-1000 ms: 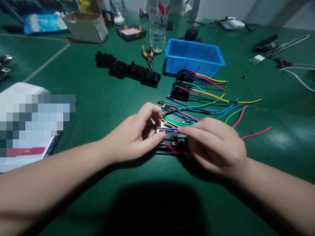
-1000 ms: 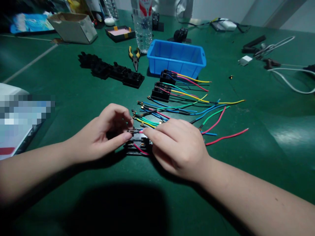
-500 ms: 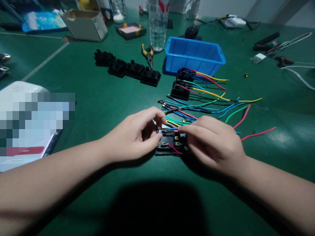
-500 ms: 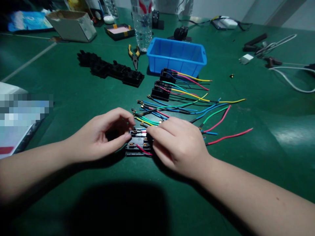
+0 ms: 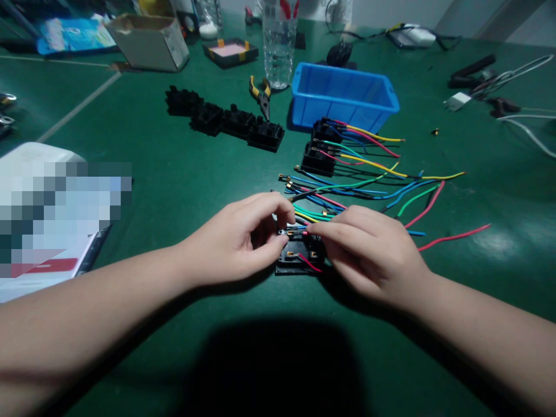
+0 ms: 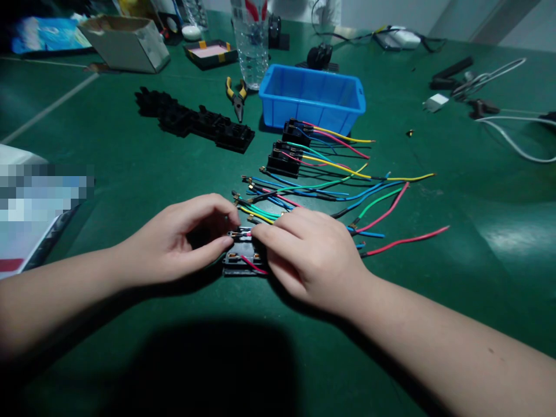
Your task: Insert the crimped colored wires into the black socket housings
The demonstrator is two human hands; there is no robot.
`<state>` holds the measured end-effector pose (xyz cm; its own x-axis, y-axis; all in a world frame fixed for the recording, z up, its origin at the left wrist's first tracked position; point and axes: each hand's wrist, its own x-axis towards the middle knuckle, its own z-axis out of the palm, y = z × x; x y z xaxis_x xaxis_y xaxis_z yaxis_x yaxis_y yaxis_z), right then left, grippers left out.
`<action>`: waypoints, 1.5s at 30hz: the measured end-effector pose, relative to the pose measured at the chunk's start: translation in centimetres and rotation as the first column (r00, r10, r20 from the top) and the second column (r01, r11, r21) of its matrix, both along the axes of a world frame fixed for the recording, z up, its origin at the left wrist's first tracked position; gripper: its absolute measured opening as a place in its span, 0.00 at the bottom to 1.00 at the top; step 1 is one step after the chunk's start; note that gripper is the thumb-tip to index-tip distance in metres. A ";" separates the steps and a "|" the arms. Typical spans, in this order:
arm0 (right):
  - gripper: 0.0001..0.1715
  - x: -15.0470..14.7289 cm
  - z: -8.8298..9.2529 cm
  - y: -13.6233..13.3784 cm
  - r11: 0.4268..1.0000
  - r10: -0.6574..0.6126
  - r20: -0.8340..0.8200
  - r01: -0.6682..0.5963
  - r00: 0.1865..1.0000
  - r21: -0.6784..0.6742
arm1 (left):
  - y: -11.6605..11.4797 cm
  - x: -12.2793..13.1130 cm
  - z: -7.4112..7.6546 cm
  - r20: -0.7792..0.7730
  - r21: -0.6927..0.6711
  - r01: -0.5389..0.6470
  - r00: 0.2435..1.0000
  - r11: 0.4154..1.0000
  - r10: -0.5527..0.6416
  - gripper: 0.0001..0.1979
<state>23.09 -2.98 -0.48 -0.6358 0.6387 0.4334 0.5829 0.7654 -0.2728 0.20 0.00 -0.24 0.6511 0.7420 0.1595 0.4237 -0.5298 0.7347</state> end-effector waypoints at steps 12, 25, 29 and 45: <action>0.14 -0.1 0.2 -0.1 1.000 0.022 -0.027 -0.022 0.999 -0.014 | 0.1 0.1 0.3 -0.064 0.084 0.047 0.997 0.995 -0.041 0.04; 0.09 0.1 0.4 -0.2 0.996 0.084 -0.019 -0.084 0.996 0.034 | 0.2 0.1 0.3 -0.061 0.088 0.077 0.996 0.993 -0.071 0.03; 0.09 0.0 0.5 -0.2 0.997 0.075 -0.018 -0.074 0.997 0.021 | 0.2 0.1 0.3 -0.080 0.076 0.081 0.994 0.994 -0.075 0.04; 0.09 -0.1 0.4 -0.1 0.995 0.095 -0.027 -0.095 0.995 0.003 | 0.0 0.0 0.2 -0.088 0.136 0.086 0.993 0.987 -0.074 0.05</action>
<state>23.03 -3.08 -0.09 -0.6814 0.5751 0.4528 0.4998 0.8175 -0.2861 0.21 -0.03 -0.05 0.7226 0.6614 0.2010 0.4321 -0.6592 0.6154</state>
